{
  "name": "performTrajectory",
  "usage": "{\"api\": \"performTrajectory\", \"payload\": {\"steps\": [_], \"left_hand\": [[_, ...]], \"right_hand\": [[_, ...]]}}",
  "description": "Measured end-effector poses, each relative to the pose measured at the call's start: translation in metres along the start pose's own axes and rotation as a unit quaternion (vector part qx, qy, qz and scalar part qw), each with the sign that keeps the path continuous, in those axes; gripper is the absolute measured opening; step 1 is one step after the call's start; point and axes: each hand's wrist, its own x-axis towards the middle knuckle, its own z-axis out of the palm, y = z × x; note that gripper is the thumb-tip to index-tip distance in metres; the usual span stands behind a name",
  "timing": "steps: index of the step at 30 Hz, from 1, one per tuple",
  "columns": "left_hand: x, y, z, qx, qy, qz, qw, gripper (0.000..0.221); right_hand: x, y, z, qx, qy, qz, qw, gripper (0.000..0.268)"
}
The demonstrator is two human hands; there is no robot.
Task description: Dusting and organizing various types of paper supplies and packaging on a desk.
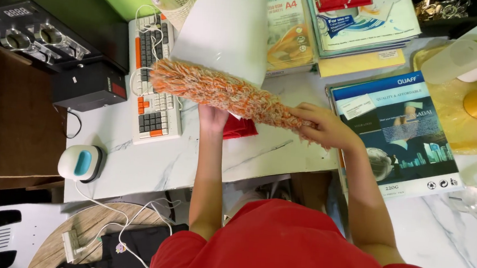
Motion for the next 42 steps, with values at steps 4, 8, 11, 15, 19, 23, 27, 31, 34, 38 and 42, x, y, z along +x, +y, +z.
{"api": "performTrajectory", "payload": {"steps": [4, 8, 11, 15, 19, 23, 27, 31, 34, 38, 42], "left_hand": [[-0.024, 0.016, 0.056, -0.033, 0.027, 0.033, 0.999, 0.049], [-0.036, 0.019, 0.072, 0.066, 0.175, 0.046, 0.981, 0.045], [-0.035, 0.017, 0.067, 0.078, 0.206, 0.042, 0.974, 0.049], [-0.029, 0.020, 0.062, 0.085, 0.233, 0.042, 0.968, 0.048], [-0.025, 0.012, 0.015, 0.065, 0.188, 0.054, 0.979, 0.046], [-0.028, 0.015, 0.037, 0.021, 0.179, 0.067, 0.981, 0.044], [-0.032, 0.019, 0.057, -0.003, 0.208, 0.100, 0.973, 0.043], [-0.027, 0.024, 0.051, -0.011, 0.210, 0.107, 0.972, 0.043], [-0.025, 0.024, 0.049, -0.001, 0.199, 0.116, 0.973, 0.044], [-0.024, 0.023, 0.042, 0.016, 0.223, 0.110, 0.968, 0.044], [-0.023, 0.016, 0.040, 0.029, 0.190, 0.088, 0.977, 0.048]], "right_hand": [[0.028, 0.039, 0.004, -0.033, 0.015, -0.027, 0.999, 0.051], [0.074, 0.089, 0.010, -0.089, 0.172, -0.052, 0.980, 0.047], [0.106, 0.136, 0.017, -0.170, 0.282, -0.104, 0.938, 0.040], [0.104, 0.064, 0.021, -0.084, 0.200, 0.008, 0.976, 0.045], [0.096, 0.070, 0.018, 0.042, -0.045, 0.089, 0.994, 0.056], [0.094, 0.053, 0.004, 0.024, -0.052, 0.097, 0.994, 0.054], [0.110, 0.106, -0.012, -0.061, 0.212, -0.026, 0.975, 0.046], [0.105, 0.113, -0.013, -0.093, 0.265, -0.090, 0.955, 0.048], [0.088, 0.094, -0.022, -0.019, 0.197, 0.021, 0.980, 0.056], [0.071, 0.053, -0.033, 0.038, 0.035, 0.134, 0.990, 0.058], [0.077, 0.070, -0.033, 0.006, -0.048, 0.077, 0.996, 0.049]]}}
